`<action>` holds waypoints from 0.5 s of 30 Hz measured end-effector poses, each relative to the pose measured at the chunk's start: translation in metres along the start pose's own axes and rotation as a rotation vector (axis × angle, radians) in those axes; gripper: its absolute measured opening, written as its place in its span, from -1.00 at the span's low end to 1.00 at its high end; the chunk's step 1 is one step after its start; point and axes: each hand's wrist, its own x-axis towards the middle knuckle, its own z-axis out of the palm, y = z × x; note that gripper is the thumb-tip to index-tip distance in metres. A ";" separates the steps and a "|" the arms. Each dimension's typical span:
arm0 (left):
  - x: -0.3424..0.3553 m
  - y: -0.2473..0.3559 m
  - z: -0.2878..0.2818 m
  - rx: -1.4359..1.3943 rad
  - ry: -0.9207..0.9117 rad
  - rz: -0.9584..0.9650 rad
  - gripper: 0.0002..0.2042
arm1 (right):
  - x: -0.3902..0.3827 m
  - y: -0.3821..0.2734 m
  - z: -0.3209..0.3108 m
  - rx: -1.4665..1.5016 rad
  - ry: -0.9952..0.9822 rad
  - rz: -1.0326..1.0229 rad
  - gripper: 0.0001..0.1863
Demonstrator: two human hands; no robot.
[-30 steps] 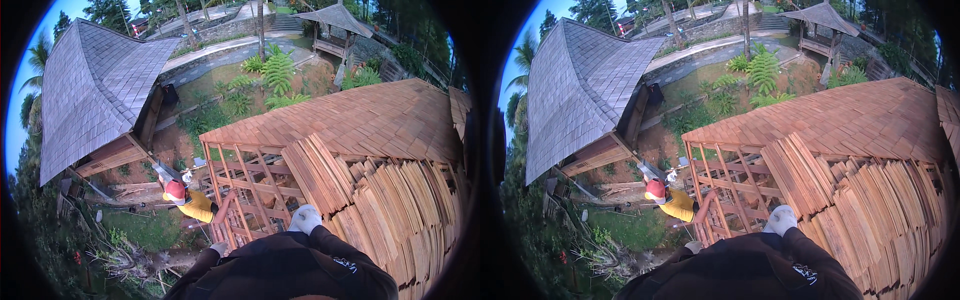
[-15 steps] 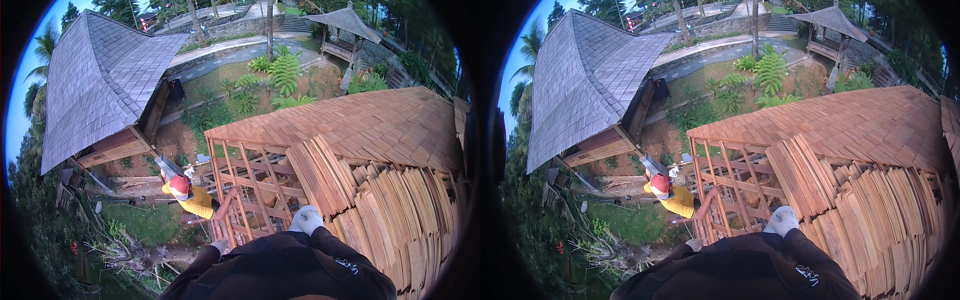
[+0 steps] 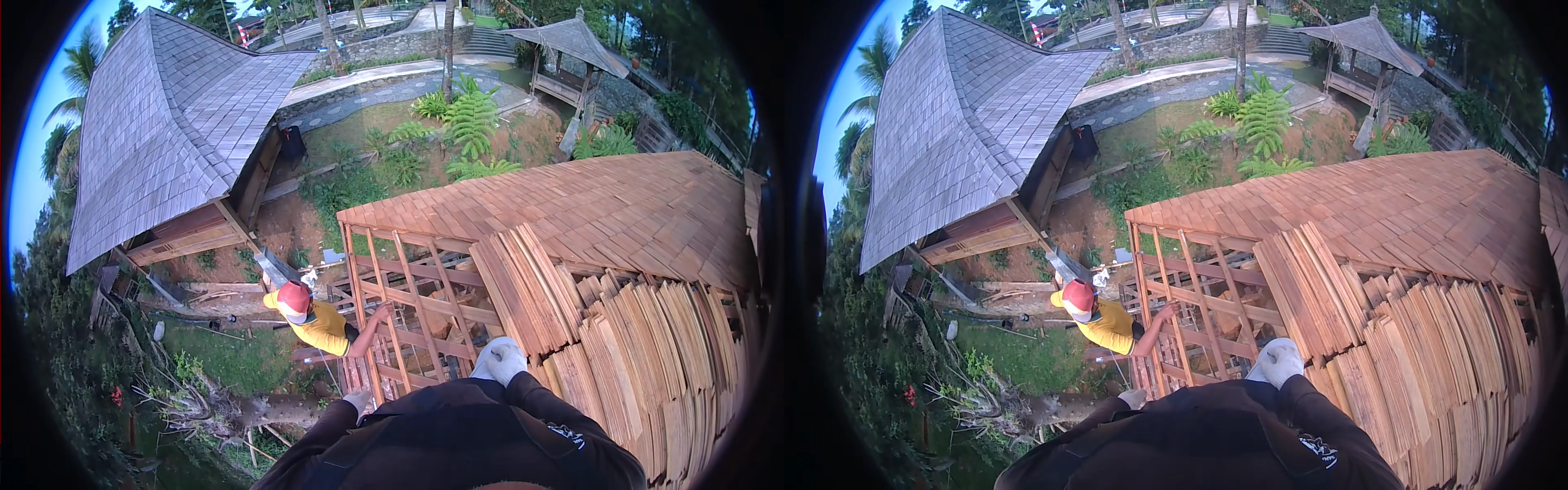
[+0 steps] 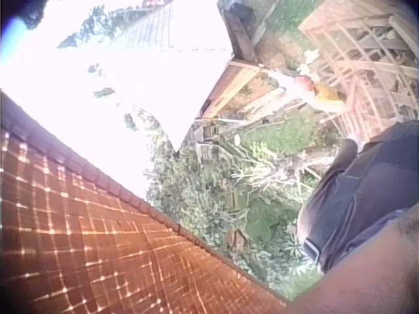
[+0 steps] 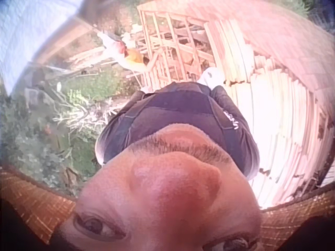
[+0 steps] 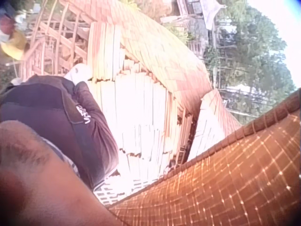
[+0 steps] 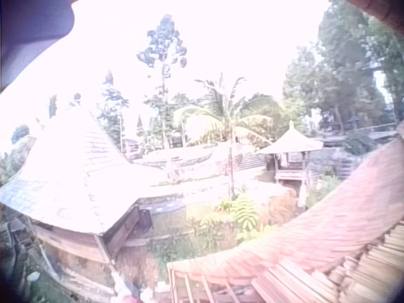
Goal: The person receives wooden shingles from another worker and places them onto a wooden roof frame by hand.
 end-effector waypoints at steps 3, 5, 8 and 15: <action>-0.007 -0.034 0.019 -0.001 0.084 -0.003 -0.66 | 0.003 -0.011 0.003 0.045 -0.014 -0.018 -0.54; 0.004 -0.034 0.026 -0.276 0.110 -0.092 -0.60 | 0.004 -0.010 0.002 0.041 -0.021 -0.003 -0.54; 0.007 -0.031 0.028 -0.904 0.125 -0.412 -0.48 | 0.004 -0.014 -0.001 0.046 -0.036 0.006 -0.54; -0.010 -0.014 0.000 -0.410 0.084 -0.226 -0.56 | 0.006 -0.008 0.007 0.036 0.020 -0.030 -0.56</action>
